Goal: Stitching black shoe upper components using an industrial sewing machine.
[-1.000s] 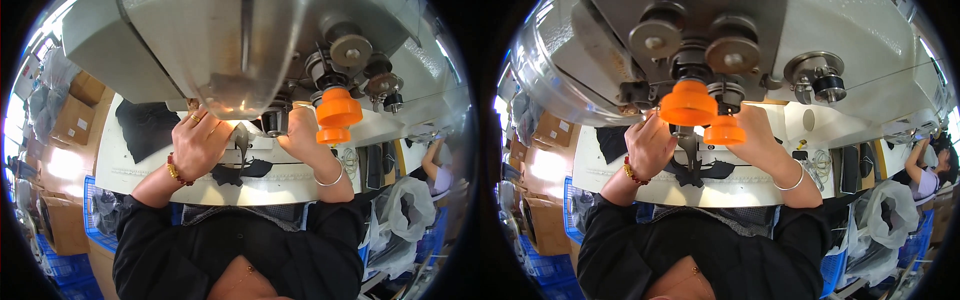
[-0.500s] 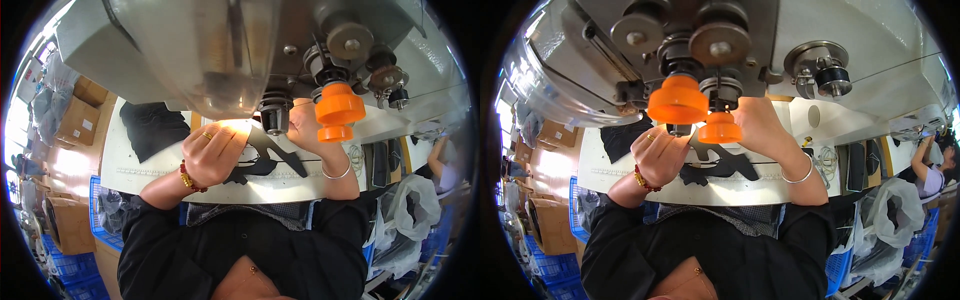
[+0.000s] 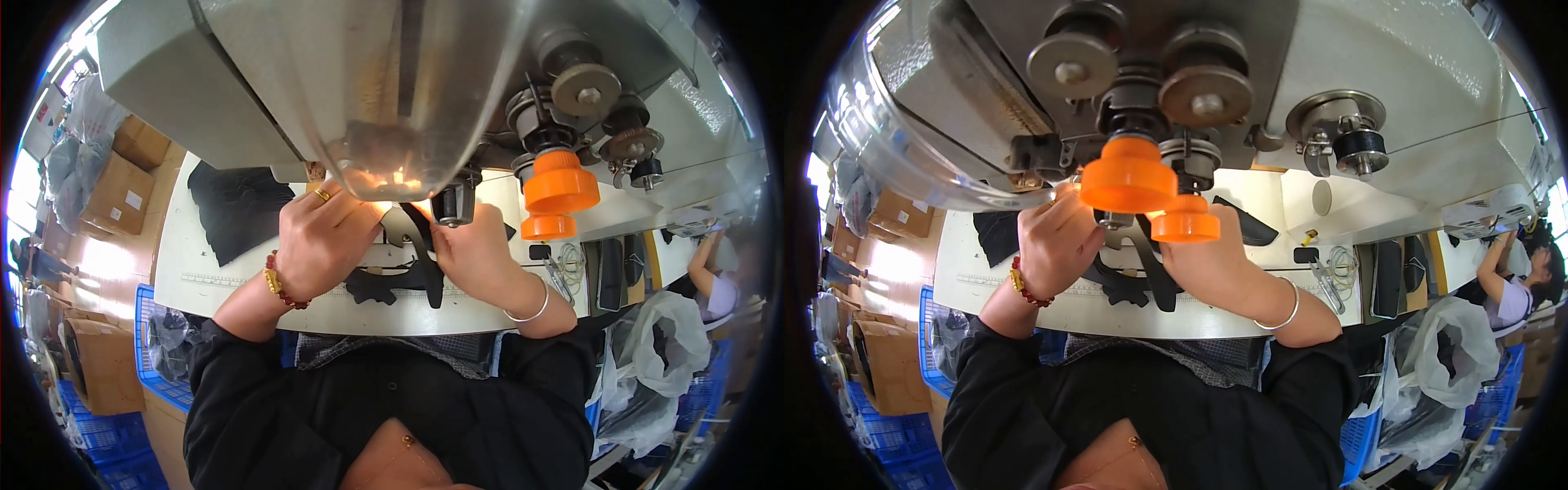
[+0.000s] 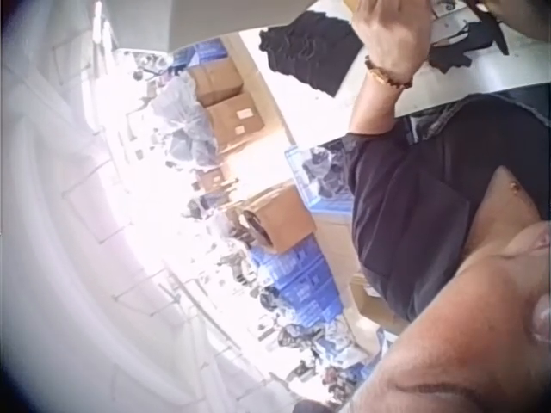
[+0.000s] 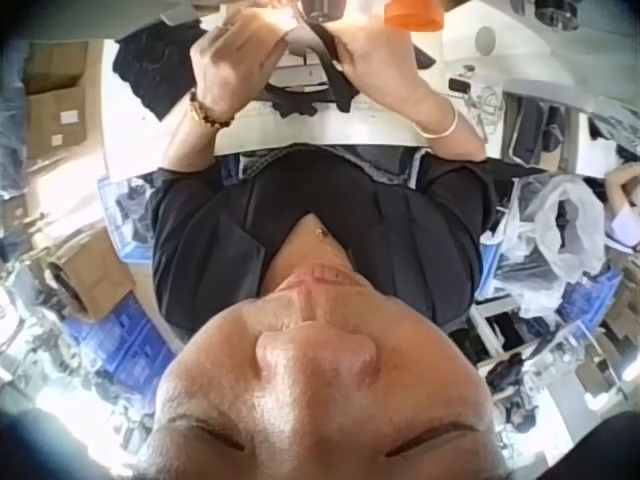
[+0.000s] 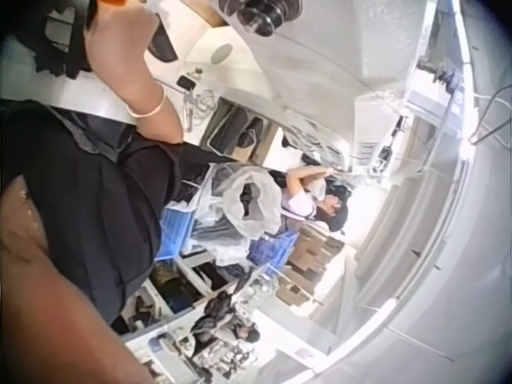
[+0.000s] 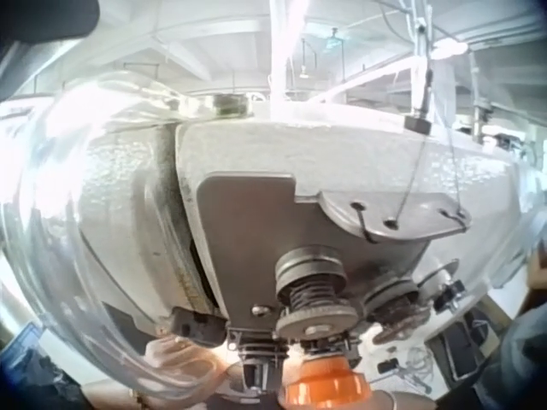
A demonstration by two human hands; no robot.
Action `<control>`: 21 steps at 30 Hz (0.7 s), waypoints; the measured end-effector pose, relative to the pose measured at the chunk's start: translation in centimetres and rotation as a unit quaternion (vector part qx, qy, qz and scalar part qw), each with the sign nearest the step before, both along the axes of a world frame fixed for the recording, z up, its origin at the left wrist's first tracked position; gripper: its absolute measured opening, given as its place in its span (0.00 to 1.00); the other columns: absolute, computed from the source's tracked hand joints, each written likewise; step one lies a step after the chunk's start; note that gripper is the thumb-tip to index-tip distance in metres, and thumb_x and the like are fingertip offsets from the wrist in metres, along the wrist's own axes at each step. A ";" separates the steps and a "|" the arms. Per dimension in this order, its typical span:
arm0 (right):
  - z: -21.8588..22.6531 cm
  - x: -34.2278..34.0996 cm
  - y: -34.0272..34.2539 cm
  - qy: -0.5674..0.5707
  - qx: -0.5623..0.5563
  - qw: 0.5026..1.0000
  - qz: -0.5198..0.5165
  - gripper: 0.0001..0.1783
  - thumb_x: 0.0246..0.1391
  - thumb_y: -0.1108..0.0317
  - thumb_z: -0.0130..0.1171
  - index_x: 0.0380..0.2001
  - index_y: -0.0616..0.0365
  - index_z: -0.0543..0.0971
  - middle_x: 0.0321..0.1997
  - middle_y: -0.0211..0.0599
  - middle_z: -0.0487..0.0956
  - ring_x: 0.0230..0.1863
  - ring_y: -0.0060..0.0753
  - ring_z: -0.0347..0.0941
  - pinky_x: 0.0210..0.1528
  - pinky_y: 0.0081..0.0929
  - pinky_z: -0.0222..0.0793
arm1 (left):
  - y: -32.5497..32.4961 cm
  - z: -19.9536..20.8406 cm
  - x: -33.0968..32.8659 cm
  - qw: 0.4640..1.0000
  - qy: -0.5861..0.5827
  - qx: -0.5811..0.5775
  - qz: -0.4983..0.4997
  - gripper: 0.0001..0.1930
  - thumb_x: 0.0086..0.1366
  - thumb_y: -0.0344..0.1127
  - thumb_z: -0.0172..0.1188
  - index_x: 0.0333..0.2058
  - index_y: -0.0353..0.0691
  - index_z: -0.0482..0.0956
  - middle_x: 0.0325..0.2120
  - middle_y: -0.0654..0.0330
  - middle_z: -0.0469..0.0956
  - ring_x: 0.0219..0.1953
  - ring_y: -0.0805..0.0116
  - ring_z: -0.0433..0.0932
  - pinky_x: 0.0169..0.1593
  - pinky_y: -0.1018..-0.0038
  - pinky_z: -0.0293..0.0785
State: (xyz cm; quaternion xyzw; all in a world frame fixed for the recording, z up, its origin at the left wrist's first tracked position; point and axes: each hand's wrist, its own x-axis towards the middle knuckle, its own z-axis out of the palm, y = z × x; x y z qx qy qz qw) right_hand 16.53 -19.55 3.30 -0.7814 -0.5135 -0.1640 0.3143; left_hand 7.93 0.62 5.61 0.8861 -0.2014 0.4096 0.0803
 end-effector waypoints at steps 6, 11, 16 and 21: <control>-0.9 -0.6 1.1 -0.030 0.038 0.999 -0.012 0.24 0.48 0.77 0.60 0.52 0.52 0.80 0.26 0.41 0.76 0.24 0.49 0.73 0.27 0.38 0.68 | 1.2 -0.3 0.6 0.999 0.003 0.025 -0.021 0.11 0.39 0.25 0.65 0.25 0.42 0.79 0.24 0.65 0.74 0.27 0.68 0.76 0.25 0.73 0.72; -0.8 -0.2 0.5 -0.032 0.000 0.999 -0.020 0.22 0.50 0.75 0.60 0.50 0.52 0.80 0.23 0.40 0.76 0.23 0.48 0.73 0.24 0.40 0.66 | 0.9 -0.3 0.2 0.999 -0.018 -0.015 -0.034 0.12 0.40 0.24 0.67 0.27 0.42 0.80 0.25 0.64 0.76 0.26 0.65 0.78 0.26 0.72 0.72; 1.5 -1.3 -0.4 0.043 -0.066 0.996 -0.042 0.12 0.52 0.74 0.60 0.41 0.55 0.82 0.20 0.39 0.76 0.21 0.47 0.73 0.23 0.41 0.64 | 1.0 0.7 -0.4 0.994 0.028 -0.102 -0.037 0.12 0.43 0.26 0.70 0.31 0.40 0.82 0.28 0.60 0.81 0.27 0.60 0.79 0.28 0.70 0.74; 2.1 -1.4 -1.1 0.028 -0.040 0.999 -0.009 0.03 0.51 0.75 0.60 0.31 0.59 0.79 0.21 0.41 0.75 0.22 0.47 0.74 0.22 0.40 0.64 | 0.1 0.8 -0.9 0.997 0.004 0.069 -0.024 0.11 0.43 0.27 0.63 0.30 0.39 0.80 0.29 0.63 0.77 0.30 0.67 0.78 0.31 0.74 0.76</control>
